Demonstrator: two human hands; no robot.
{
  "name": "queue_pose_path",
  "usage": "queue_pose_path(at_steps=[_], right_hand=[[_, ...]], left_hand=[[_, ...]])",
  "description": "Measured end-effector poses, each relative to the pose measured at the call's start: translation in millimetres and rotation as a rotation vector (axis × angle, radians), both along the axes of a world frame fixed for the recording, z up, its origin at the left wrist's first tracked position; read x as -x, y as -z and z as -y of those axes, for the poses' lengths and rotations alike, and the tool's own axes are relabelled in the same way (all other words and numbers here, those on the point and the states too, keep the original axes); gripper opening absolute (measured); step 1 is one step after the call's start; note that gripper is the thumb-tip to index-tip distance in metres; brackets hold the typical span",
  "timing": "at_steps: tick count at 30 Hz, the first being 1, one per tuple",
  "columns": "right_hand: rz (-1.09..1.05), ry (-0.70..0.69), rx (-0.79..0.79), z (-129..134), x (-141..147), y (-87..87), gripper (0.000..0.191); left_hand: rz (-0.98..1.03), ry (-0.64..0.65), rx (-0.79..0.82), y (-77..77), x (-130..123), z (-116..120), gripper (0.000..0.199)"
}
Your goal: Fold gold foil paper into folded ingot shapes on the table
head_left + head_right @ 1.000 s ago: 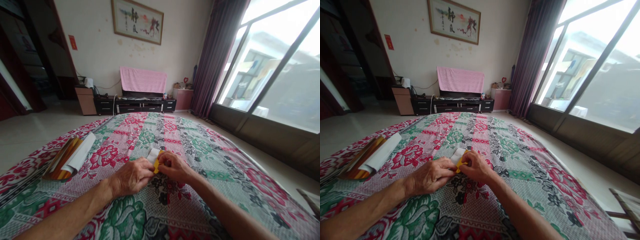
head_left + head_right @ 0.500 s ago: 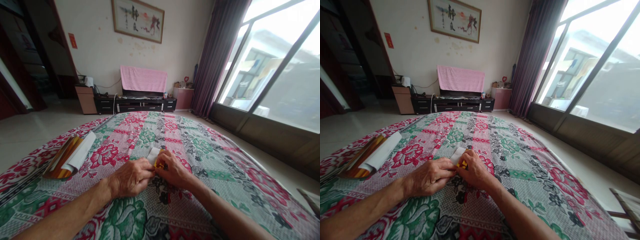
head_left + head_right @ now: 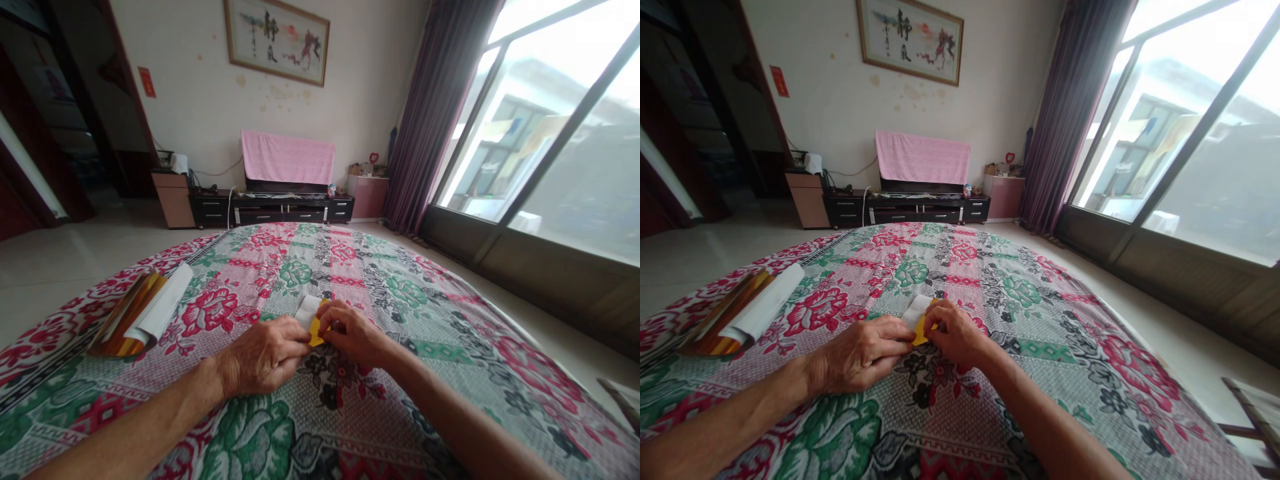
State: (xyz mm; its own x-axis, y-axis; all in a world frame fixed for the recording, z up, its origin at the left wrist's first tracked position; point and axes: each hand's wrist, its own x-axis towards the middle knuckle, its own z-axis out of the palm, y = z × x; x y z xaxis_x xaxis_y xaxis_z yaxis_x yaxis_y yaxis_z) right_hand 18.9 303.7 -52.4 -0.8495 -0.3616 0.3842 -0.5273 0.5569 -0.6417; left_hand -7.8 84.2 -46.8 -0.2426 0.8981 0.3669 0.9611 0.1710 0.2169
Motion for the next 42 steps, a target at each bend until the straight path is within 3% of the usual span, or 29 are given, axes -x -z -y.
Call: queue_pose_path(at_steps=[8,22,28,36,42], right_hand=[[-0.084,0.092,0.004,7,-7,5.8,0.015],[-0.152,0.033,-0.034,8,-1,10.4,0.013],[-0.134,0.045,-0.046,7,-2,9.5,0.014],[-0.137,0.054,-0.052,7,-1,11.3,0.013],[-0.125,0.073,-0.067,8,-2,9.5,0.013]], left_hand=[[0.011,0.003,-0.004,0.8,1,0,0.031],[-0.005,-0.033,0.018,-5.5,-5,-3,0.034],[0.01,0.01,0.054,-8.1,-1,0,0.032],[0.158,0.086,0.003,-6.9,9,9,0.032],[0.357,-0.023,-0.086,2.1,15,15,0.027]])
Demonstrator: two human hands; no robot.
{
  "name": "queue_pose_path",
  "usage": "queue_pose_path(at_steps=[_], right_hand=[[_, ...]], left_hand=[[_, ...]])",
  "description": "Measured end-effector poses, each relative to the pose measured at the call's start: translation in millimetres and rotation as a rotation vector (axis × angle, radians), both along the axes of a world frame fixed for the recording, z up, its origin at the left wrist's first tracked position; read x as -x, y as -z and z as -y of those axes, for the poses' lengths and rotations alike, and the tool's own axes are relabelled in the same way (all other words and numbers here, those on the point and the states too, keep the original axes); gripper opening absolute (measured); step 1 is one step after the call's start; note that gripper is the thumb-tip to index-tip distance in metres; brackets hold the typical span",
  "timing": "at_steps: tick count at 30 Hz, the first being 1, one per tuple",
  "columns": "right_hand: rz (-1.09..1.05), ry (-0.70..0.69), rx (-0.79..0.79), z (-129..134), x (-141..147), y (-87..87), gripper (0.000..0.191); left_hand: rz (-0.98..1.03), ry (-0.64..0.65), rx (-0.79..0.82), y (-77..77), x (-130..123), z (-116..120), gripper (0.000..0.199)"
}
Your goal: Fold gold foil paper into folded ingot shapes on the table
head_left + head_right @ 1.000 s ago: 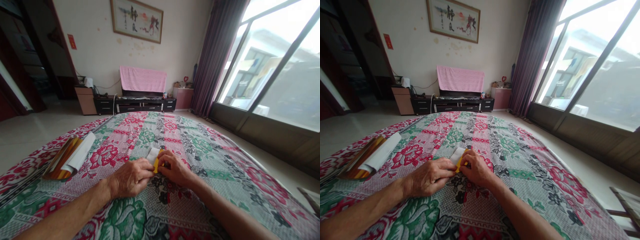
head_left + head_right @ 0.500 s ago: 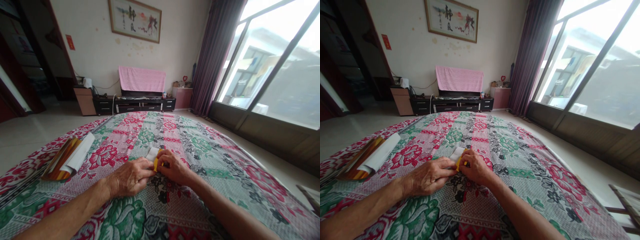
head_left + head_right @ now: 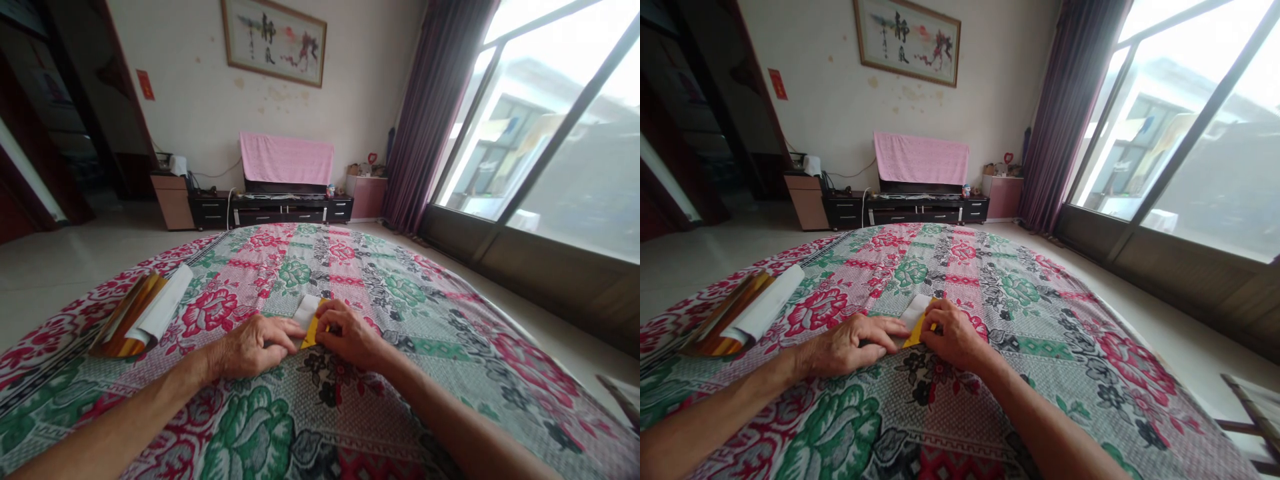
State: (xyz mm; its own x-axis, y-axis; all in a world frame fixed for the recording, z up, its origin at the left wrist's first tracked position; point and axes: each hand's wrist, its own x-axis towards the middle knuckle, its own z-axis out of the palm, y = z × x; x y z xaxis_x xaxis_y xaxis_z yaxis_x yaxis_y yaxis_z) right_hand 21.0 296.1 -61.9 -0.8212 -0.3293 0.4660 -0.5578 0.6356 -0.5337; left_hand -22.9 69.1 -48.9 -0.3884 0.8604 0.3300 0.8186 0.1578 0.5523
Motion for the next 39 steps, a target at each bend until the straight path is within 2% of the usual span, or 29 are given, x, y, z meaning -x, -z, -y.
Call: queue_pose_path(at_steps=[4,6,11,26,30,33,34,39], right_hand=[[-0.01,-0.007,0.003,0,1,0.5,0.012],[-0.021,-0.02,0.003,-1,1,1.3,0.012],[-0.04,-0.028,0.004,-2,2,3.5,0.011],[-0.009,-0.012,0.01,0,1,0.6,0.014],[-0.006,-0.012,0.004,0,0,-0.1,0.014],[-0.006,-0.001,0.007,0,-1,-1.1,0.013],[-0.007,-0.002,0.01,0,-1,-1.6,0.012],[0.01,0.002,0.011,2,-2,-5.7,0.013]], left_hand=[[-0.015,-0.02,-0.015,-1.3,-6,-4,0.035],[-0.098,-0.019,0.024,-3.6,-9,-7,0.039],[-0.263,0.032,0.106,-7.2,-14,-10,0.036],[-0.261,0.156,0.131,-16.3,-7,0,0.036],[-0.17,0.091,0.074,-10.0,-7,-1,0.031],[-0.14,-0.086,-0.024,-3.5,-12,-8,0.028],[-0.171,-0.107,-0.038,-2.0,-15,-11,0.027],[-0.278,-0.019,0.012,-0.3,-22,-19,0.028]])
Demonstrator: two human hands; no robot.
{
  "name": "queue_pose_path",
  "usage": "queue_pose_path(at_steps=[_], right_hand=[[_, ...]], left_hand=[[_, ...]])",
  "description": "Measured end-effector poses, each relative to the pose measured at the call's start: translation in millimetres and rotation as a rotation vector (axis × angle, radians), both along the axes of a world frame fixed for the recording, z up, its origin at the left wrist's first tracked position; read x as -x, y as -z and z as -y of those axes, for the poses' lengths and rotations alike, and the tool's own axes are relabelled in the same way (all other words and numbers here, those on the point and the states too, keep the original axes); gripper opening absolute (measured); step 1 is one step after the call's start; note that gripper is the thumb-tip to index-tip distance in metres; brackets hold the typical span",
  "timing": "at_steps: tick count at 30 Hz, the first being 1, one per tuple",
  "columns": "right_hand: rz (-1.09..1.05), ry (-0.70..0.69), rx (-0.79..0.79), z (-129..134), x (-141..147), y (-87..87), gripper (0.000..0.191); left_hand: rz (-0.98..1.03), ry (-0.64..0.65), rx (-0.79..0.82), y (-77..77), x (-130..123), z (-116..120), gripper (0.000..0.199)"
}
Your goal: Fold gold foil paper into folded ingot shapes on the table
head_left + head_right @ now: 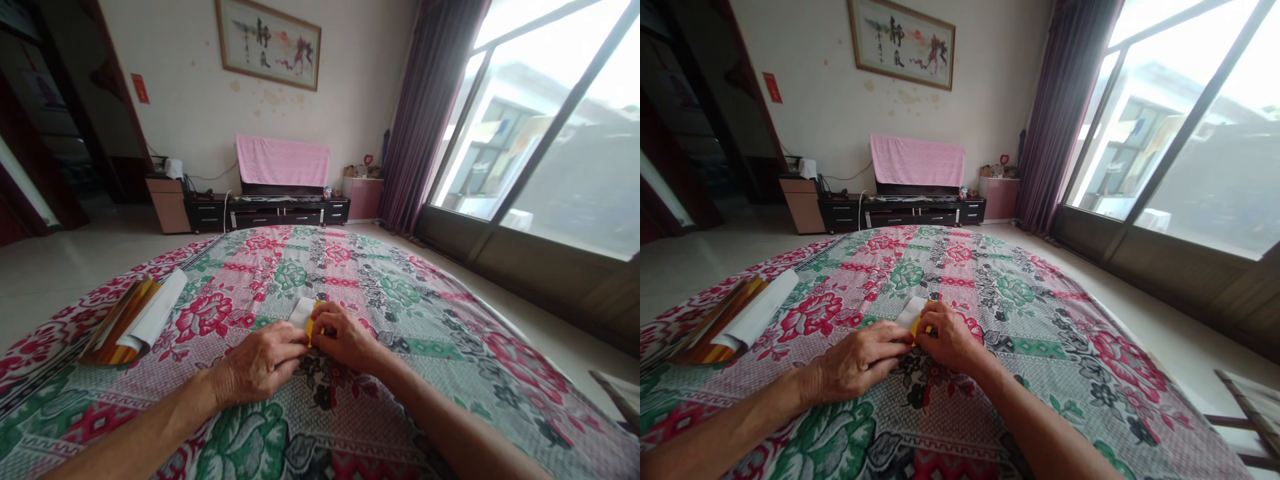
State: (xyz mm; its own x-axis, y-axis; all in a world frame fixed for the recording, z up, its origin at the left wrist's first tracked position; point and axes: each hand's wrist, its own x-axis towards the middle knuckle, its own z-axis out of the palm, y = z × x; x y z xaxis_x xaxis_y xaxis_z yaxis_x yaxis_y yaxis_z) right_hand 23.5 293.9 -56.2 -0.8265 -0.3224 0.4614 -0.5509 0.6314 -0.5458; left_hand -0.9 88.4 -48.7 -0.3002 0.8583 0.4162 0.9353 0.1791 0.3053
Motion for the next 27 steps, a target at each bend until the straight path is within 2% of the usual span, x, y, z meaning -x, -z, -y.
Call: queue_pose_path(at_steps=[6,8,11,15,19,27], right_hand=[[0.044,-0.004,0.059,-7,3,1.5,0.014],[0.061,0.046,0.133,-11,4,3.3,0.011],[0.002,0.199,0.21,-16,8,3.9,0.014],[-0.022,0.368,0.073,-14,13,1.3,0.019],[0.021,0.392,-0.051,-9,19,0.9,0.024],[0.14,0.444,-0.044,-13,18,-2.8,0.033]], left_hand=[[-0.018,0.038,0.01,2.9,4,4,0.029],[-0.02,0.042,0.007,3.6,4,4,0.029],[-0.033,0.037,-0.005,3.9,4,4,0.029],[-0.049,0.025,-0.004,4.4,3,2,0.028],[-0.056,0.02,-0.025,5.8,2,1,0.026],[-0.127,-0.011,0.024,2.4,5,2,0.031]])
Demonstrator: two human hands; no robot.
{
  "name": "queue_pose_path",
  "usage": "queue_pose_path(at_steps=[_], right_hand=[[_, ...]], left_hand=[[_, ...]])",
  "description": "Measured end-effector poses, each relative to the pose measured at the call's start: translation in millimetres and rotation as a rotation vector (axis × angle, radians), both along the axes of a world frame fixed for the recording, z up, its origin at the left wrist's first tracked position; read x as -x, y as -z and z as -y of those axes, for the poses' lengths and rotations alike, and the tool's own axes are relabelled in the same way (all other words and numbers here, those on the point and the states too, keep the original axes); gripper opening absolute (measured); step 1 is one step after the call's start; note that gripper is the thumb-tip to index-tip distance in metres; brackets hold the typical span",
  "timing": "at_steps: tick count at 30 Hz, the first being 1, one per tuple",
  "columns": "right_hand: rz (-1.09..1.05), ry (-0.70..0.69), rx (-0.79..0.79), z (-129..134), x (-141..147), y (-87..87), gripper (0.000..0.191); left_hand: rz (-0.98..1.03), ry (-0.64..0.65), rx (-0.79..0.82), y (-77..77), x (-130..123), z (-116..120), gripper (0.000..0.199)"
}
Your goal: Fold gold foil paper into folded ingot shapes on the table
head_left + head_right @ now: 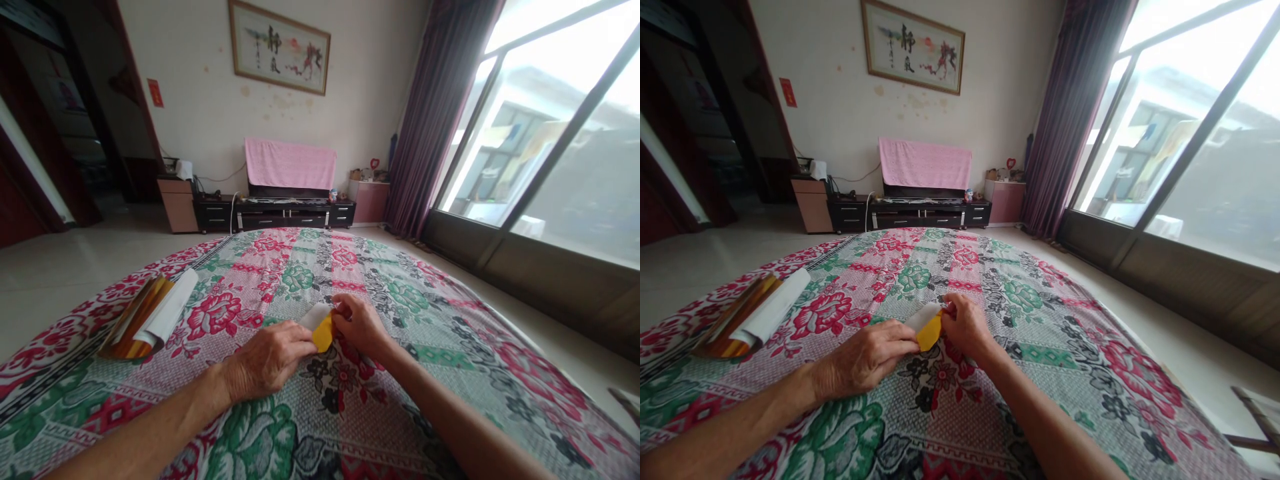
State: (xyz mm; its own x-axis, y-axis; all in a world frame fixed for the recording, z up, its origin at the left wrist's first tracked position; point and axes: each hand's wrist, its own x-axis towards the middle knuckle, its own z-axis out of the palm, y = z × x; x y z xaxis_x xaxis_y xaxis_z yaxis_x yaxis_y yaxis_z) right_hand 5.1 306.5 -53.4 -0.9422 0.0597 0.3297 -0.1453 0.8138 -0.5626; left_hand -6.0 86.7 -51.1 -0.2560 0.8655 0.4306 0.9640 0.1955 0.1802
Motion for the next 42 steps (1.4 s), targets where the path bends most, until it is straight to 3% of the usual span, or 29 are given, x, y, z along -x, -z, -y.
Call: queue_pose_path(at_steps=[6,13,16,19,22,25,30,37,42], right_hand=[[0.173,-0.047,0.013,-8,-4,-14.6,0.038],[0.389,-0.161,-0.099,-21,-15,-35.0,0.035],[0.178,-0.118,-0.14,-23,-14,-30.2,0.037],[-0.022,-0.209,-0.109,-21,-10,-19.3,0.038],[-0.037,-0.285,-0.127,-17,-9,-11.1,0.036],[-0.053,-0.269,-0.141,-14,-8,-8.4,0.038],[0.001,-0.219,-0.063,-13,-8,-9.0,0.045],[0.192,-0.229,0.183,-14,-7,-8.6,0.057],[0.271,-0.263,0.192,-12,-9,-14.1,0.059]], left_hand=[[-0.137,-0.077,0.043,-4.3,10,7,0.03],[-0.176,-0.185,0.073,-5.4,13,10,0.028],[-0.183,-0.194,0.082,-6.5,12,10,0.028],[-0.191,-0.199,0.109,-7.5,9,8,0.025],[-0.202,-0.21,0.113,-5.8,6,5,0.022],[-0.189,-0.23,0.073,-2.6,2,1,0.021],[-0.165,-0.29,0.004,1.0,-1,-4,0.022],[-0.129,-0.301,-0.047,3.9,2,-4,0.021],[-0.135,-0.303,-0.036,0.1,3,-3,0.021]])
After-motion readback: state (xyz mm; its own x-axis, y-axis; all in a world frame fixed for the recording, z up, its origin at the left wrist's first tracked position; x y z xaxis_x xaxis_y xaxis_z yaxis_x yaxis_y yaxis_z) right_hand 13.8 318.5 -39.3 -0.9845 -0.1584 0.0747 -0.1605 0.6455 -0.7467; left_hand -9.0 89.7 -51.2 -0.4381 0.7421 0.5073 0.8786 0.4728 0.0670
